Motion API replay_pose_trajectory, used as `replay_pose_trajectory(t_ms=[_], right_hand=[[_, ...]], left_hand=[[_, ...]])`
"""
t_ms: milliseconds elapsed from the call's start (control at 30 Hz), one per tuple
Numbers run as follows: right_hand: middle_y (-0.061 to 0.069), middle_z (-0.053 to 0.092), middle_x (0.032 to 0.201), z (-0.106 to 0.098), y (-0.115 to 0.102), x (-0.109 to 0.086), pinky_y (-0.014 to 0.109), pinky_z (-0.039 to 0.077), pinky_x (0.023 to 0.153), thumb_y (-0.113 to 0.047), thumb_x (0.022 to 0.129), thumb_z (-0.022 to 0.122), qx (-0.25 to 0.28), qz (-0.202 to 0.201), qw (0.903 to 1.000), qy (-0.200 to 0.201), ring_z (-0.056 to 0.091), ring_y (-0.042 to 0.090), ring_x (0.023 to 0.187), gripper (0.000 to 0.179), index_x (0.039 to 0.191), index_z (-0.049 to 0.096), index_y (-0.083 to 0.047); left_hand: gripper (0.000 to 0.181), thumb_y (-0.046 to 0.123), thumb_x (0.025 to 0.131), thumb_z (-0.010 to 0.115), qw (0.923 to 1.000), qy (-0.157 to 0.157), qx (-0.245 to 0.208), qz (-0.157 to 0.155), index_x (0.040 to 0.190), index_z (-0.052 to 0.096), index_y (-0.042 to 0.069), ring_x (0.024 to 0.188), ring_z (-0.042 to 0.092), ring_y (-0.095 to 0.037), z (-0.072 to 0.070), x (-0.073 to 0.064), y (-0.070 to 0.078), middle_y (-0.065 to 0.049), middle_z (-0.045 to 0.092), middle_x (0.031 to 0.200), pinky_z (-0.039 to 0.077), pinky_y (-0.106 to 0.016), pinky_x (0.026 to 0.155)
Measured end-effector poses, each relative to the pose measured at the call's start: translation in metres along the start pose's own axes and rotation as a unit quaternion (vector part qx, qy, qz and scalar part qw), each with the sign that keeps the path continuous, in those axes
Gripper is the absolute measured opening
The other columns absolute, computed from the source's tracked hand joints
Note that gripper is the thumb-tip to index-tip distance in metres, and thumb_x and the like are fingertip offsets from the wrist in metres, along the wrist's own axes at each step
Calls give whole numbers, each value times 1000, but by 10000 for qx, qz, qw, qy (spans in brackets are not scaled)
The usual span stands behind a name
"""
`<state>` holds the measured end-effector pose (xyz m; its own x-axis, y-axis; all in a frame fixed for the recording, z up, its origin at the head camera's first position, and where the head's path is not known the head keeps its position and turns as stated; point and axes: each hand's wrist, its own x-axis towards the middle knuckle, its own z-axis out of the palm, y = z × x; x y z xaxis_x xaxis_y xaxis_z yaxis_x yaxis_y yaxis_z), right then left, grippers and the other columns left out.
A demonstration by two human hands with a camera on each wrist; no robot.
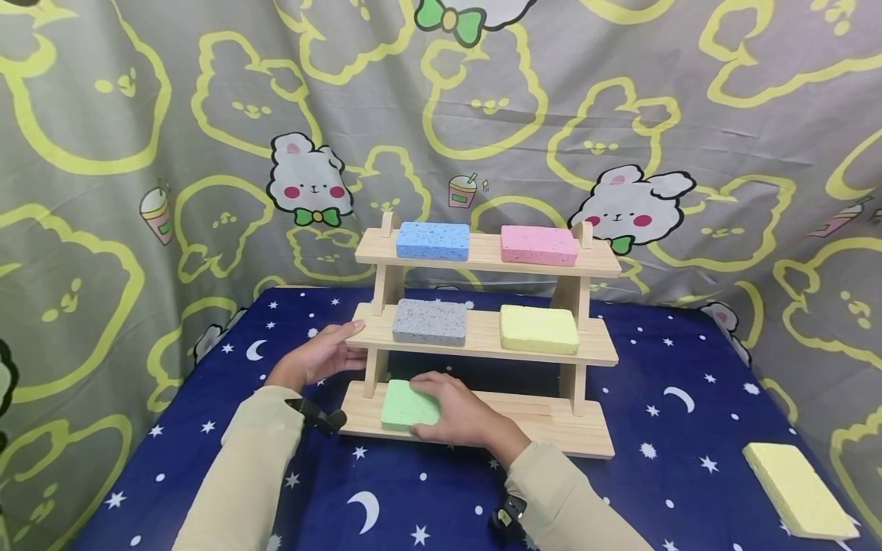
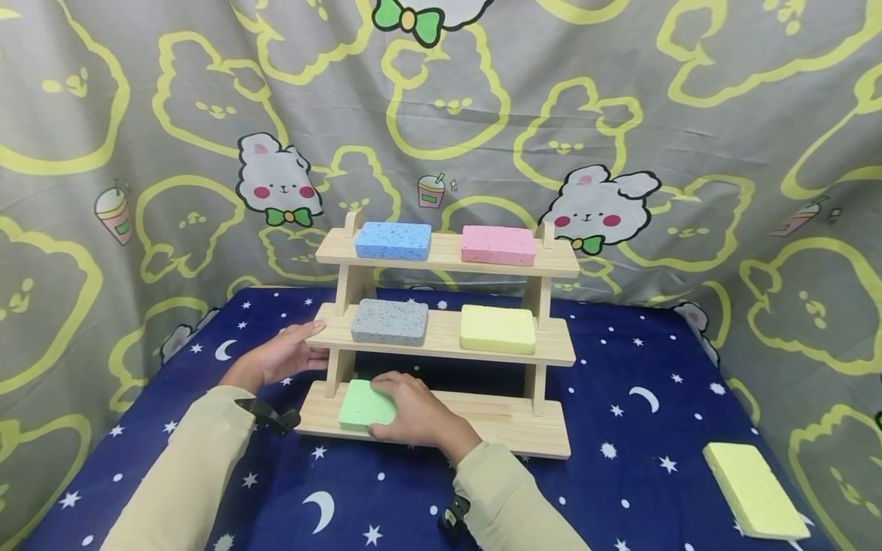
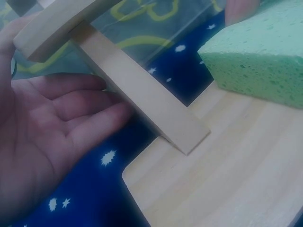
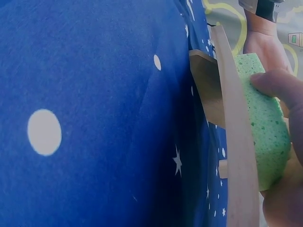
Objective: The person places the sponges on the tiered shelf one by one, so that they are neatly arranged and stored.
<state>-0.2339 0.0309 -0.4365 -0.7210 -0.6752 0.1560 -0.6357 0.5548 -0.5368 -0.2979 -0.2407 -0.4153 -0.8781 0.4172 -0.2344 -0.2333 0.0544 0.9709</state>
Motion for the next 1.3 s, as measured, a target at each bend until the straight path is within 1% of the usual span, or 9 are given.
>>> replay_pose_trajectory(t_ms=[133,300,467,533,600,700,833,1067,1300], right_hand=[[2,51,135,-1,-1,-1,38,40,99,-38,77,70,-85,10,10000,-16,46,20,124,61,130,56,-11],[9,42,143,-1,2,-5,51,28,109,-43,81,68,-244,-72,9996,-110,37,27,132,68,137,49,-10],[11,30,151,-3,7,-14,49,30,108,-56,81,64,-163,12,9998,-118,28,30,137,82,144,38,-11],[10,27,152,-4,10,-20,48,33,106,-58,80,63,-46,79,9999,-113,26,30,138,86,146,34,-11],[11,26,153,-6,14,-26,49,32,107,-60,81,62,33,140,9999,-94,23,29,140,88,147,32,-11],[14,27,152,-9,19,-36,48,33,107,-58,81,63,105,139,9998,4,24,27,139,88,147,32,-8],[14,30,151,-13,25,-47,46,34,107,-55,81,64,125,184,9997,133,27,24,138,87,146,32,-7],[12,33,150,-20,33,-70,48,35,106,-53,82,66,58,453,9981,409,32,25,136,82,145,36,-9],[10,41,145,-28,40,-96,49,37,105,-50,83,66,-134,488,9948,886,39,26,133,74,141,44,-10]], left_hand=[[63,36,102,35,10000,40,-26,-32,143,22,-10,122,48,-37,1,0,1,-36,35,139,44,-46,98],[65,38,101,36,10000,-16,-38,-35,143,21,-9,124,45,-39,2,-1,2,-36,34,140,43,-48,99],[67,39,100,36,10000,-61,-38,18,143,20,-10,127,41,-43,1,1,0,-38,32,140,41,-50,100],[67,39,100,36,10000,-38,-51,-5,143,20,-10,127,40,-43,0,1,-1,-37,32,140,40,-50,100],[66,39,100,37,10000,-23,-55,-22,143,21,-9,128,40,-43,1,1,0,-37,33,141,41,-50,100],[67,40,100,37,10000,-31,-40,-30,144,21,-8,128,39,-44,1,0,1,-36,33,141,41,-50,100],[67,40,100,37,10000,-37,-75,-26,144,21,-8,129,37,-45,1,0,1,-36,33,141,41,-50,100],[66,39,101,35,9999,-123,-86,-31,145,19,-9,131,33,-46,1,1,0,-36,30,142,39,-50,102],[71,44,100,37,9998,-163,135,-43,147,15,-4,132,33,-45,-1,-2,2,-33,29,145,37,-49,103]])
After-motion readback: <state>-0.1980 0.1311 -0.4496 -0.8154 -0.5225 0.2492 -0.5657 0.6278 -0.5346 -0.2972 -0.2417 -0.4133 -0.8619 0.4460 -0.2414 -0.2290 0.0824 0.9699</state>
